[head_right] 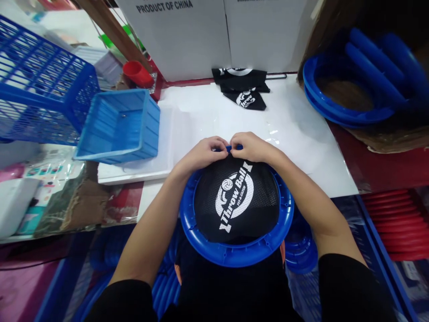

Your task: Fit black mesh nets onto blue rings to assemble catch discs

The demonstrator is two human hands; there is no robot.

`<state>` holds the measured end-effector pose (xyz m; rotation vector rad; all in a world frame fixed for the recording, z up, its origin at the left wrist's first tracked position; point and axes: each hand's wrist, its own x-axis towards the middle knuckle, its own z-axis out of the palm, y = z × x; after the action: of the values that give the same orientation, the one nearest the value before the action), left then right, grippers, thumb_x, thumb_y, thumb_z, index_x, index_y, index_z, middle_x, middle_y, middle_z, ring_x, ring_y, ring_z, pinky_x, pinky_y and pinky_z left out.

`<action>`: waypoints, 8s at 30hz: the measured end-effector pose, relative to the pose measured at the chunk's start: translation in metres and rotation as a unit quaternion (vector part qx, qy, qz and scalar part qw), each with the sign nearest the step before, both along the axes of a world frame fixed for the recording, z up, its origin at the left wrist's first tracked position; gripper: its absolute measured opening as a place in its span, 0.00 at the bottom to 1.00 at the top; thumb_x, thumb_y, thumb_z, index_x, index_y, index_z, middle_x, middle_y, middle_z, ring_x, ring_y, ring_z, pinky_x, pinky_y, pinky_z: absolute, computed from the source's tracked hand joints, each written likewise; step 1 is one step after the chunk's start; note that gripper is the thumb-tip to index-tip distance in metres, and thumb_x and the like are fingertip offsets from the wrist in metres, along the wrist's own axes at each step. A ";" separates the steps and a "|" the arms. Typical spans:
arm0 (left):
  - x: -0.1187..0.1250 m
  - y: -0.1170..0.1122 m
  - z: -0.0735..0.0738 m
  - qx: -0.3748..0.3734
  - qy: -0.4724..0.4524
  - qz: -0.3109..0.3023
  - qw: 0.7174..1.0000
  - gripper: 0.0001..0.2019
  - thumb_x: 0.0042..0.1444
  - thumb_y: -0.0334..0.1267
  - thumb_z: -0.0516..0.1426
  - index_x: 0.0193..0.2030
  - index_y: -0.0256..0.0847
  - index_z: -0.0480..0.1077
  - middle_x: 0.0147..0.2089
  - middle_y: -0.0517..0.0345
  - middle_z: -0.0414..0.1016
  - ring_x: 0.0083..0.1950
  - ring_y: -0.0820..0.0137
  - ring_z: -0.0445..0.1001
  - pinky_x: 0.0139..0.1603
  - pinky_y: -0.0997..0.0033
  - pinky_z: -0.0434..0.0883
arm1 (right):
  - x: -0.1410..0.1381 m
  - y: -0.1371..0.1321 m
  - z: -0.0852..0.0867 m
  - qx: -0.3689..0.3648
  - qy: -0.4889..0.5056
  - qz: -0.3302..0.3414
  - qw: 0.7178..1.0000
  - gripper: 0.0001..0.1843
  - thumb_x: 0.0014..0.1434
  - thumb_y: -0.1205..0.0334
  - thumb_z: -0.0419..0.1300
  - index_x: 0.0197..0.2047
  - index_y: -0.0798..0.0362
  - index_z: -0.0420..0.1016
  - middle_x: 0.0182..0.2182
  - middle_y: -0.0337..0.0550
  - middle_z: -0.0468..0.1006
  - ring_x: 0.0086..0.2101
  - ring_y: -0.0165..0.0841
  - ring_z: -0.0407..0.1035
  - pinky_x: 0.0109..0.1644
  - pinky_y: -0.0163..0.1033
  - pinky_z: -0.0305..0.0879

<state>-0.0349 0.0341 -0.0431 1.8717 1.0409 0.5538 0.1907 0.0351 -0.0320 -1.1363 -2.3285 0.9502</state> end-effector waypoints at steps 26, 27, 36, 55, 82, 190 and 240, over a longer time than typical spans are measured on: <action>-0.023 -0.026 0.011 0.170 0.031 -0.019 0.985 0.04 0.66 0.38 0.63 0.41 0.45 0.81 0.56 0.50 0.80 0.59 0.60 0.78 0.67 0.51 0.73 | 0.025 -0.005 -0.001 0.027 0.001 0.094 0.995 0.11 0.67 0.52 0.65 0.46 0.45 0.87 0.57 0.49 0.82 0.58 0.47 0.74 0.67 0.59 0.67; -0.024 -0.027 0.010 0.171 0.036 -0.031 0.984 0.03 0.66 0.38 0.64 0.42 0.45 0.81 0.57 0.50 0.80 0.60 0.59 0.78 0.68 0.50 0.72 | 0.024 -0.005 -0.002 0.029 -0.002 0.095 0.995 0.11 0.68 0.52 0.65 0.47 0.45 0.87 0.58 0.49 0.81 0.58 0.47 0.74 0.67 0.59 0.67; -0.030 -0.028 0.004 0.181 0.083 -0.024 0.980 0.10 0.71 0.39 0.60 0.54 0.42 0.79 0.69 0.43 0.72 0.70 0.54 0.72 0.75 0.45 0.68 | 0.029 -0.008 0.006 0.084 -0.058 0.050 0.994 0.12 0.70 0.56 0.60 0.44 0.47 0.86 0.55 0.51 0.83 0.55 0.47 0.75 0.64 0.58 0.70; -0.023 -0.031 0.005 0.220 0.144 -0.066 0.963 0.13 0.61 0.46 0.71 0.43 0.42 0.76 0.75 0.41 0.68 0.77 0.46 0.65 0.76 0.37 0.66 | 0.070 -0.016 0.030 0.005 -0.101 0.008 0.995 0.32 0.66 0.40 0.67 0.70 0.36 0.74 0.84 0.35 0.34 0.81 0.59 0.29 0.82 0.69 0.39; -0.040 -0.028 0.014 0.080 0.045 0.069 0.993 0.08 0.62 0.39 0.67 0.31 0.43 0.78 0.53 0.53 0.81 0.56 0.61 0.79 0.57 0.58 0.79 | 0.051 -0.004 0.018 -0.076 0.018 0.025 0.997 0.17 0.64 0.43 0.64 0.38 0.48 0.77 0.43 0.46 0.82 0.45 0.42 0.73 0.54 0.50 0.68; -0.050 -0.029 0.004 0.014 0.066 0.134 0.989 0.07 0.63 0.39 0.60 0.35 0.44 0.76 0.42 0.53 0.84 0.45 0.61 0.78 0.50 0.57 0.72 | 0.050 -0.003 0.007 -0.095 0.013 0.019 0.995 0.17 0.64 0.43 0.63 0.38 0.48 0.82 0.59 0.50 0.83 0.57 0.47 0.76 0.68 0.59 0.66; -0.046 -0.015 0.009 -0.034 0.066 0.085 0.994 0.09 0.61 0.44 0.62 0.32 0.44 0.78 0.35 0.54 0.80 0.39 0.62 0.76 0.43 0.60 0.72 | 0.048 -0.003 0.010 -0.093 -0.002 0.034 0.995 0.14 0.65 0.46 0.61 0.38 0.46 0.80 0.60 0.47 0.82 0.57 0.47 0.75 0.68 0.60 0.67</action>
<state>-0.0813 0.0188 -0.0338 1.7898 1.2997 0.4905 0.2391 0.0317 -0.0225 -1.1356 -2.3348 1.2124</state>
